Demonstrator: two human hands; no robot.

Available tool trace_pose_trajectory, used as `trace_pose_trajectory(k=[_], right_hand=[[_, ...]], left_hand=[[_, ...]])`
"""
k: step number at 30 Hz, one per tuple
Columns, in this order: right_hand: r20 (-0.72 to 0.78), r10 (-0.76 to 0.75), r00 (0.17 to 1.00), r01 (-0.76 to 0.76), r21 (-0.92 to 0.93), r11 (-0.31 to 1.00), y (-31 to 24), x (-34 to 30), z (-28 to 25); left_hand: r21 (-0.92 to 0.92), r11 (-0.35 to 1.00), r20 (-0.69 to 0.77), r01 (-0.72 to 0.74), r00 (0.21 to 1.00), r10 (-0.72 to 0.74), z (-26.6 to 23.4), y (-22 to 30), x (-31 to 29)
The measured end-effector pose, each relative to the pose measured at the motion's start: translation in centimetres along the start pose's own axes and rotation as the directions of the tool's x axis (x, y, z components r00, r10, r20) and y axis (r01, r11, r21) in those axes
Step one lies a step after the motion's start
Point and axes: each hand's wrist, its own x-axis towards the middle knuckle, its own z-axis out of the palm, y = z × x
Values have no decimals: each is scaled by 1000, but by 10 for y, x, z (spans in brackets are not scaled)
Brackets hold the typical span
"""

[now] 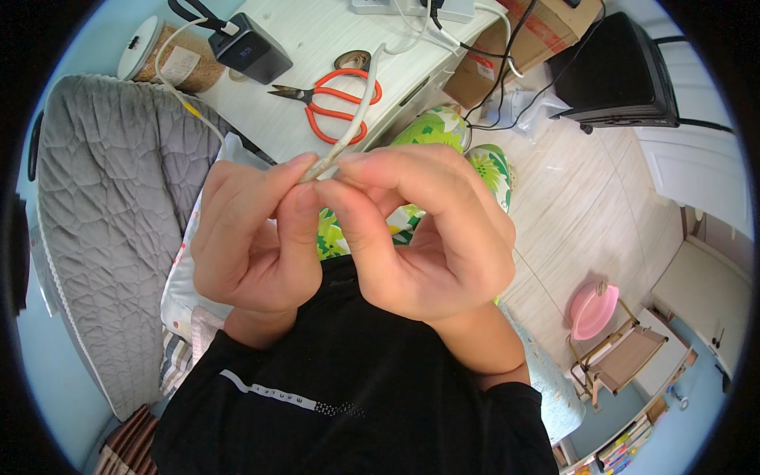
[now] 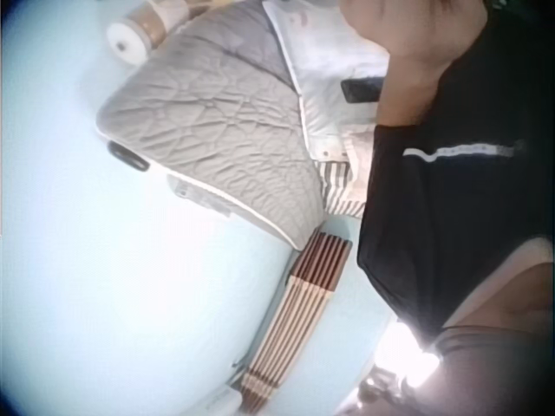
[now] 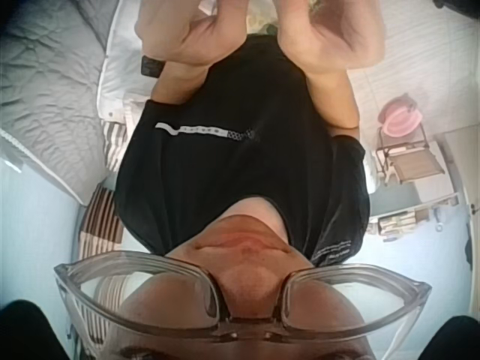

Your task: The person strips the outer insulation of a white cable using orange-handled scissors, then cuts the cable and continues stripping sections. The person handles the cable repeatedly, making small cuts and removing insulation segments.

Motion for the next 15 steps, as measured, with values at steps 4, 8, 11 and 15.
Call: trace_pose_trajectory(k=[4, 8, 11, 15], right_hand=[[14, 128, 992, -128, 146, 981, 1, -3, -3], [73, 333, 940, -338, 330, 882, -4, -3, -7], [128, 409, 904, -425, 395, 815, -3, 0, -10], [184, 488, 853, -520, 362, 773, -1, 3, -13]], left_hand=[[-123, 991, 74, 52, 996, -43, -2, -2, 3], [-246, 960, 119, 137, 987, -110, -1, 1, 2], [-254, 945, 120, 207, 976, -182, 1, 6, -1], [-295, 923, 57, 247, 969, -241, 7, 5, -9]])
